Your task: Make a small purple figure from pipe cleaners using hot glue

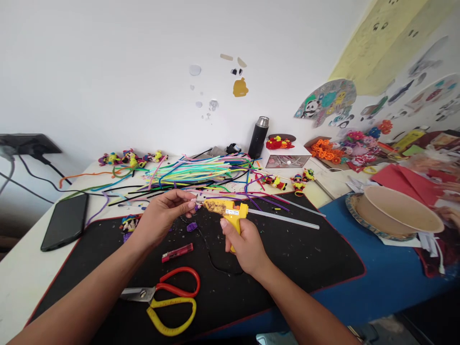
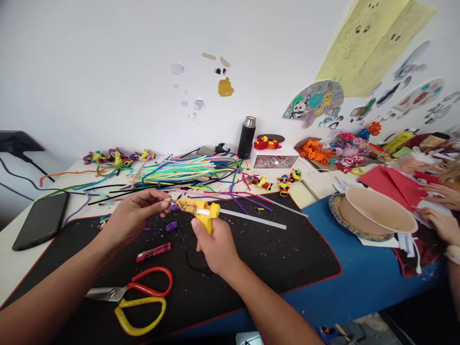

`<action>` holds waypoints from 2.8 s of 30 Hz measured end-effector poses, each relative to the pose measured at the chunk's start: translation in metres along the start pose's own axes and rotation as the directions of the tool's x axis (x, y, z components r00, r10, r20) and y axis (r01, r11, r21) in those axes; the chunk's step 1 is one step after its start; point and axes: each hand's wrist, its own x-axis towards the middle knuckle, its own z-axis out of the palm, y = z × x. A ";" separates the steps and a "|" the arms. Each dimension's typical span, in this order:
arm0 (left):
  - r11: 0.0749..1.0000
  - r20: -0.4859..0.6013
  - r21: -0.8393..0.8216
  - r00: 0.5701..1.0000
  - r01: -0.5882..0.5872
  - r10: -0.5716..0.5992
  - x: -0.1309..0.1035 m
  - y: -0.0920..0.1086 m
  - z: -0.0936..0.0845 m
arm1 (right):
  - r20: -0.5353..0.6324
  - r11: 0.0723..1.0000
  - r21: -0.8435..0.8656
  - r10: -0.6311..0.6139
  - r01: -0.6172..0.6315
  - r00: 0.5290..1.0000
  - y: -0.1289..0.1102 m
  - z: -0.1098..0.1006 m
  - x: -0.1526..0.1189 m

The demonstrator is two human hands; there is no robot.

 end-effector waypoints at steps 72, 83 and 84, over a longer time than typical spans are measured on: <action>0.984 0.161 -0.115 0.980 0.136 -0.117 -0.010 0.002 0.016 | 0.040 0.861 -0.462 0.260 -0.213 0.965 0.021 -0.091 0.005; 0.993 0.205 -0.050 0.974 0.107 -0.095 -0.018 0.003 0.025 | 0.136 0.985 0.014 0.167 -0.171 0.977 -0.002 -0.043 -0.001; 0.995 0.212 -0.031 0.973 0.099 -0.090 -0.019 0.004 0.026 | 0.145 0.981 0.085 0.164 -0.177 0.976 -0.005 -0.035 0.001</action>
